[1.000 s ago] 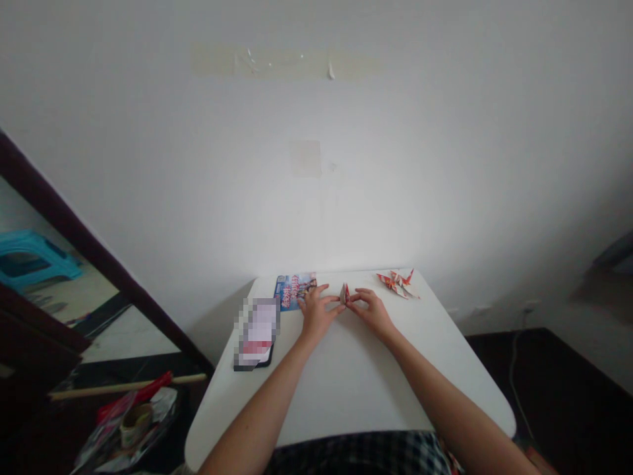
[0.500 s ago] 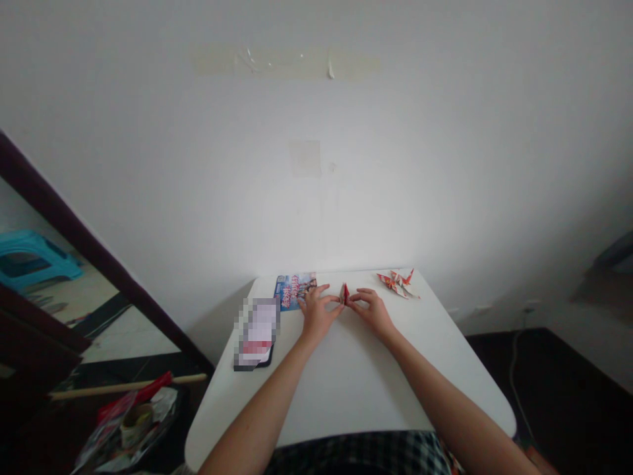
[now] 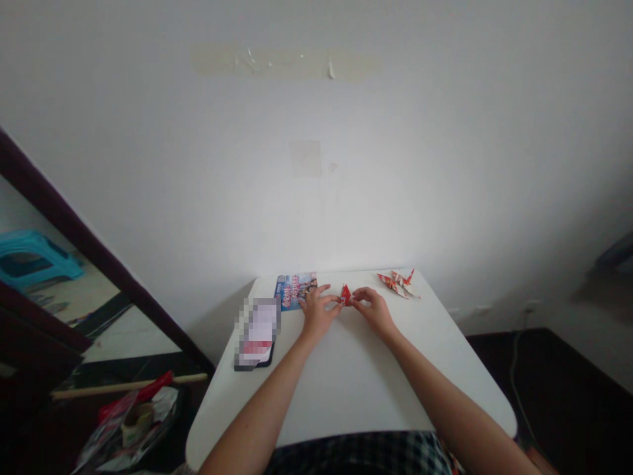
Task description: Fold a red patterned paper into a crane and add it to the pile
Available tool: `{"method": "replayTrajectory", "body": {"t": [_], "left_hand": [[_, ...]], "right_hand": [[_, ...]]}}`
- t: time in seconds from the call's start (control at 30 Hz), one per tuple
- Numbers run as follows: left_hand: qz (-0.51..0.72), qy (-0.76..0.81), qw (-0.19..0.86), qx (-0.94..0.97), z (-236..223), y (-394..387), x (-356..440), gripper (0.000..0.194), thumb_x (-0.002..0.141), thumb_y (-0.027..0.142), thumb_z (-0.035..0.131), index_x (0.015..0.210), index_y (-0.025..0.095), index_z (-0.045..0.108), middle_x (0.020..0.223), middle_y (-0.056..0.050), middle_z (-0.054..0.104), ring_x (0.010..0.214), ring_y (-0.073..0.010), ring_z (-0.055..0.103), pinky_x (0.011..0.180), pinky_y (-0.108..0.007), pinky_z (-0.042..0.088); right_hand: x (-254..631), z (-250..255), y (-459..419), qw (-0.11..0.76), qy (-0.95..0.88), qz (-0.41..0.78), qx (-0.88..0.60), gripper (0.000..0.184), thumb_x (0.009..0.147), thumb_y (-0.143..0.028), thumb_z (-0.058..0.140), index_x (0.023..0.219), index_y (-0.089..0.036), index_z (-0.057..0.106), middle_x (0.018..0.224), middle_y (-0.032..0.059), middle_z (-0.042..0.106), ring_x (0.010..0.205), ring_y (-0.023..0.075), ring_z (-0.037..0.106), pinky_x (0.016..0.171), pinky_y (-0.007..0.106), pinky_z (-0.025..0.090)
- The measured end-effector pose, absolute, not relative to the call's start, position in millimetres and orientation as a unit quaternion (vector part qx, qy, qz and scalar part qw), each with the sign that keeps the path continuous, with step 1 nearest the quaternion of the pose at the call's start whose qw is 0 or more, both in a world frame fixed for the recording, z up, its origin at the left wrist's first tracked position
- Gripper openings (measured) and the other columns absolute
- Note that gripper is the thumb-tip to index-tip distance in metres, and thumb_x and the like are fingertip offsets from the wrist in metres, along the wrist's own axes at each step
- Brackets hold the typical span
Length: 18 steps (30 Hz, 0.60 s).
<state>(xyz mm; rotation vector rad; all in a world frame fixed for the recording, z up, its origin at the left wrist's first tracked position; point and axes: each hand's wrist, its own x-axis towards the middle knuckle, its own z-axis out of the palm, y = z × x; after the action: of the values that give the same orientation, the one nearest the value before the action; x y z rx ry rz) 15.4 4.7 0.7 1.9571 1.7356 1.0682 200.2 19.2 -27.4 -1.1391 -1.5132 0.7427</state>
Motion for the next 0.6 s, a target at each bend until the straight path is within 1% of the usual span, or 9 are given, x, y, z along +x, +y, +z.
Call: {"method": "replayTrajectory", "body": {"t": [0.1, 0.17, 0.23, 0.37, 0.53, 0.6], "left_hand": [[0.371, 0.606, 0.163, 0.685, -0.6, 6.3, 13.9, 0.012, 0.081, 0.022, 0.081, 0.088, 0.030, 0.082, 0.144, -0.007, 0.064, 0.144, -0.0367, 0.044, 0.117, -0.080, 0.016], [0.367, 0.607, 0.167, 0.685, -0.9, 7.2, 12.9, 0.013, 0.081, 0.022, 0.081, 0.089, 0.032, 0.083, 0.145, -0.006, 0.063, 0.145, -0.0368, 0.043, 0.118, -0.080, 0.015], [0.362, 0.607, 0.168, 0.687, -0.4, 7.6, 12.2, 0.014, 0.080, 0.023, 0.081, 0.089, 0.033, 0.083, 0.146, -0.005, 0.063, 0.146, -0.0370, 0.042, 0.118, -0.080, 0.015], [0.357, 0.617, 0.166, 0.682, 2.2, 6.1, 13.7, 0.010, 0.079, 0.026, 0.081, 0.087, 0.031, 0.083, 0.145, -0.005, 0.063, 0.145, -0.0369, 0.043, 0.120, -0.077, 0.016], [0.364, 0.619, 0.177, 0.673, 3.3, 3.9, 16.7, 0.024, 0.078, 0.033, 0.082, 0.102, 0.034, 0.082, 0.145, -0.004, 0.063, 0.143, -0.0348, 0.046, 0.122, -0.075, 0.018], [0.367, 0.617, 0.178, 0.673, 3.3, 3.9, 16.5, 0.023, 0.078, 0.034, 0.083, 0.101, 0.033, 0.082, 0.145, -0.004, 0.063, 0.143, -0.0353, 0.046, 0.121, -0.073, 0.020]], "right_hand": [[201.6, -26.8, 19.1, 0.509, -0.645, 0.296, -0.487, 0.032, 0.082, -0.043, 0.072, 0.106, -0.022, 0.073, 0.090, 0.0060, 0.078, 0.094, 0.0250, 0.073, 0.096, 0.043, 0.052], [202.4, -25.1, 18.8, 0.498, -0.662, 0.273, -0.489, 0.032, 0.083, -0.042, 0.071, 0.107, -0.023, 0.076, 0.092, 0.0066, 0.079, 0.100, 0.0267, 0.070, 0.098, 0.044, 0.050], [202.8, -23.4, 18.4, 0.487, -0.678, 0.257, -0.486, 0.028, 0.083, -0.042, 0.071, 0.103, -0.024, 0.079, 0.095, 0.0074, 0.078, 0.103, 0.0273, 0.068, 0.099, 0.044, 0.050], [202.4, -21.1, 16.9, 0.490, -0.680, 0.245, -0.488, 0.023, 0.085, -0.043, 0.069, 0.093, -0.025, 0.081, 0.095, 0.0074, 0.077, 0.098, 0.0258, 0.067, 0.096, 0.042, 0.050], [201.6, -16.6, 13.2, 0.485, -0.687, 0.248, -0.481, 0.025, 0.086, -0.045, 0.068, 0.091, -0.024, 0.080, 0.093, 0.0066, 0.076, 0.098, 0.0250, 0.066, 0.096, 0.040, 0.050], [201.0, -14.1, 11.5, 0.481, -0.693, 0.249, -0.477, 0.024, 0.086, -0.045, 0.069, 0.091, -0.024, 0.080, 0.092, 0.0066, 0.076, 0.099, 0.0252, 0.066, 0.097, 0.040, 0.050]]}}
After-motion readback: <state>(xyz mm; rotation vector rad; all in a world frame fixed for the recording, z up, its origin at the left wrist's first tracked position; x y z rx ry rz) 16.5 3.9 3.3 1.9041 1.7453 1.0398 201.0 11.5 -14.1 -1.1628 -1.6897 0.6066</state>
